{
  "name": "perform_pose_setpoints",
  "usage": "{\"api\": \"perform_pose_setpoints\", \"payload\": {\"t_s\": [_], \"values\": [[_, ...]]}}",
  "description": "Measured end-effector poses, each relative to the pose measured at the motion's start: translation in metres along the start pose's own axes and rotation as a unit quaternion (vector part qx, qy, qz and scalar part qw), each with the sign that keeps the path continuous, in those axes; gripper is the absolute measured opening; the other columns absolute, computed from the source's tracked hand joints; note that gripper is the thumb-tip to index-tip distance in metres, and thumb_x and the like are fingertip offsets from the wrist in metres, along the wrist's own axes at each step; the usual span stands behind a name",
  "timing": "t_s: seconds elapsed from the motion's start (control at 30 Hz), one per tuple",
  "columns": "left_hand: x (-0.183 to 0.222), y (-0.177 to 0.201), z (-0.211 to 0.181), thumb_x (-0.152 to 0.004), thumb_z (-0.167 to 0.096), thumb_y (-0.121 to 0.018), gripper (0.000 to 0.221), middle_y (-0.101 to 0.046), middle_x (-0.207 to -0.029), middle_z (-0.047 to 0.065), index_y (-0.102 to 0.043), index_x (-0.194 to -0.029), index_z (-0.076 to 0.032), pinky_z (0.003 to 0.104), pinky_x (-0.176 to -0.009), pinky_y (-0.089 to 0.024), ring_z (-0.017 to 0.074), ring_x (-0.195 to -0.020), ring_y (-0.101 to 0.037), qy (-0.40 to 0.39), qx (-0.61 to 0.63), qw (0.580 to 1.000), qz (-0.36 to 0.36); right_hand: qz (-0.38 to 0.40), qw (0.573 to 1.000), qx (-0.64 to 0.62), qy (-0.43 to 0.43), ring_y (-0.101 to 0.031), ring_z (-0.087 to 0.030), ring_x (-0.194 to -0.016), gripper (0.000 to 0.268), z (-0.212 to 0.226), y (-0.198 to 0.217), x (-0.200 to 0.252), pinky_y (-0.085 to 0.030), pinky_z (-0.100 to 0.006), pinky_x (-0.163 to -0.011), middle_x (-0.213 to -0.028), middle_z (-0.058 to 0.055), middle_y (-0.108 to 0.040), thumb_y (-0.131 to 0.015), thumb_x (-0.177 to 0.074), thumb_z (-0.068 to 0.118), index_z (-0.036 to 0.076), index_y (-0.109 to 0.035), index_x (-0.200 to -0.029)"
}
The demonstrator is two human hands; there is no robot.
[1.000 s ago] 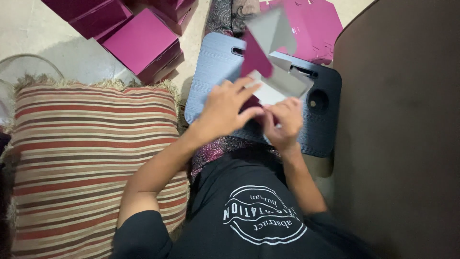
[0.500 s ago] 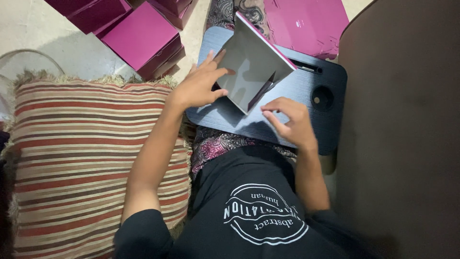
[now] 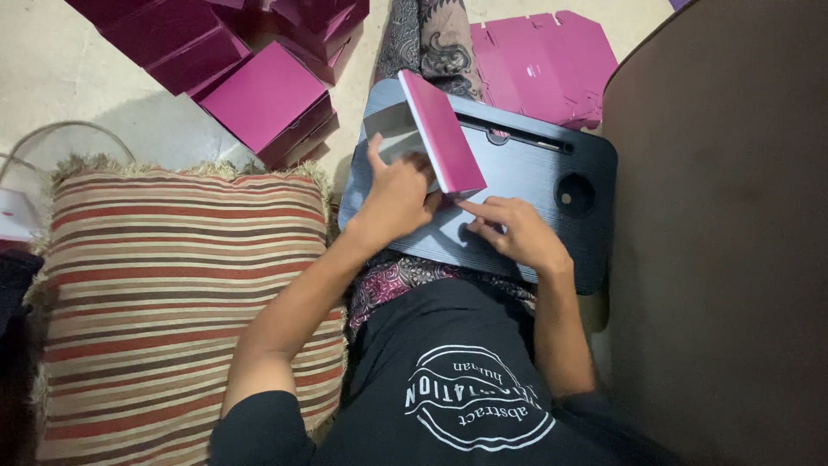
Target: The person assembles pink cardboard boxes by folding the flaps and tucking the tabs into slots. They repeatedly pick up flat-packed box pieces, fold them into shape, and place the finished boxes into a stack on the floor.
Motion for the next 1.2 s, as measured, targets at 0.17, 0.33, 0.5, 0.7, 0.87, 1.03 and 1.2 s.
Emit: {"api": "perform_pose_setpoints", "payload": {"t_s": [0.17, 0.33, 0.5, 0.7, 0.87, 1.03, 1.2], "values": [[-0.005, -0.001, -0.013, -0.090, -0.020, -0.053, 0.029, -0.074, -0.086, 0.010, -0.074, -0.107, -0.012, 0.077, -0.104, -0.012, 0.0289, -0.092, -0.069, -0.011, 0.074, 0.996, 0.051, -0.008, 1.000, -0.019, -0.002, -0.070, -0.030, -0.066, 0.042, -0.007, -0.009, 0.000, -0.053, -0.044, -0.074, -0.078, -0.011, -0.075, -0.076, -0.087, 0.000, 0.008, -0.073, -0.128], [-0.004, -0.016, -0.006, -0.095, -0.024, -0.051, 0.028, -0.074, -0.079, 0.010, -0.075, -0.102, -0.013, 0.067, -0.107, -0.022, 0.0293, -0.085, -0.071, -0.011, 0.134, 0.982, 0.132, -0.042, 0.999, 0.000, -0.008, -0.068, -0.025, -0.064, 0.061, -0.024, -0.009, 0.005, -0.052, -0.042, -0.073, -0.076, -0.006, -0.072, -0.080, -0.085, 0.005, 0.008, -0.061, -0.143], [0.001, -0.025, -0.009, -0.094, -0.026, -0.057, 0.025, -0.076, -0.077, 0.012, -0.077, -0.098, -0.011, 0.053, -0.090, -0.046, 0.0362, -0.082, -0.073, -0.020, 0.190, 0.967, 0.167, -0.117, 0.992, 0.040, -0.009, -0.065, -0.029, -0.060, 0.061, -0.034, 0.010, 0.010, -0.050, -0.043, -0.069, -0.066, -0.008, -0.065, -0.080, -0.086, 0.005, 0.005, -0.060, -0.144], [0.003, -0.030, -0.009, -0.093, -0.025, -0.056, 0.023, -0.076, -0.078, 0.009, -0.076, -0.095, -0.015, 0.049, -0.077, -0.049, 0.0369, -0.080, -0.072, -0.007, 0.222, 0.957, 0.188, -0.198, 0.976, 0.094, 0.011, -0.062, -0.022, -0.060, 0.015, -0.073, 0.014, 0.021, -0.052, -0.034, -0.070, -0.057, 0.005, -0.059, -0.085, -0.089, 0.020, 0.023, -0.081, -0.103], [0.002, -0.006, -0.006, -0.095, -0.019, -0.055, 0.028, -0.078, -0.090, 0.015, -0.074, -0.113, -0.012, 0.053, -0.085, -0.052, 0.0427, -0.090, -0.072, 0.048, 0.291, 0.938, 0.182, -0.274, 0.960, 0.039, 0.044, -0.063, -0.027, -0.061, 0.004, -0.053, 0.026, 0.023, -0.052, -0.035, -0.067, -0.060, -0.003, -0.060, -0.079, -0.097, 0.009, 0.011, -0.080, -0.100], [0.000, -0.009, -0.006, -0.093, -0.021, -0.059, 0.025, -0.079, -0.091, 0.007, -0.075, -0.112, -0.016, 0.048, -0.083, -0.054, 0.0314, -0.088, -0.075, 0.064, 0.317, 0.927, 0.188, -0.267, 0.961, 0.017, 0.067, -0.062, -0.024, -0.060, 0.014, -0.050, 0.018, 0.020, -0.052, -0.036, -0.068, -0.061, 0.000, -0.062, -0.086, -0.092, 0.018, 0.009, -0.077, -0.099], [-0.001, -0.020, -0.005, -0.091, -0.021, -0.062, 0.024, -0.079, -0.086, 0.005, -0.076, -0.110, -0.016, 0.044, -0.080, -0.055, 0.0263, -0.083, -0.076, 0.055, 0.348, 0.919, 0.175, -0.309, 0.947, 0.047, 0.071, -0.063, -0.022, -0.060, 0.018, -0.048, 0.014, 0.022, -0.053, -0.036, -0.067, -0.063, 0.001, -0.063, -0.089, -0.090, 0.016, 0.007, -0.075, -0.097]]}}
Point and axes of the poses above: each hand's wrist, its own x-axis away from the middle knuckle, its own y-axis out of the back of the hand, z = x × y, the point moved 9 cm from there along -x, towards the middle knuckle
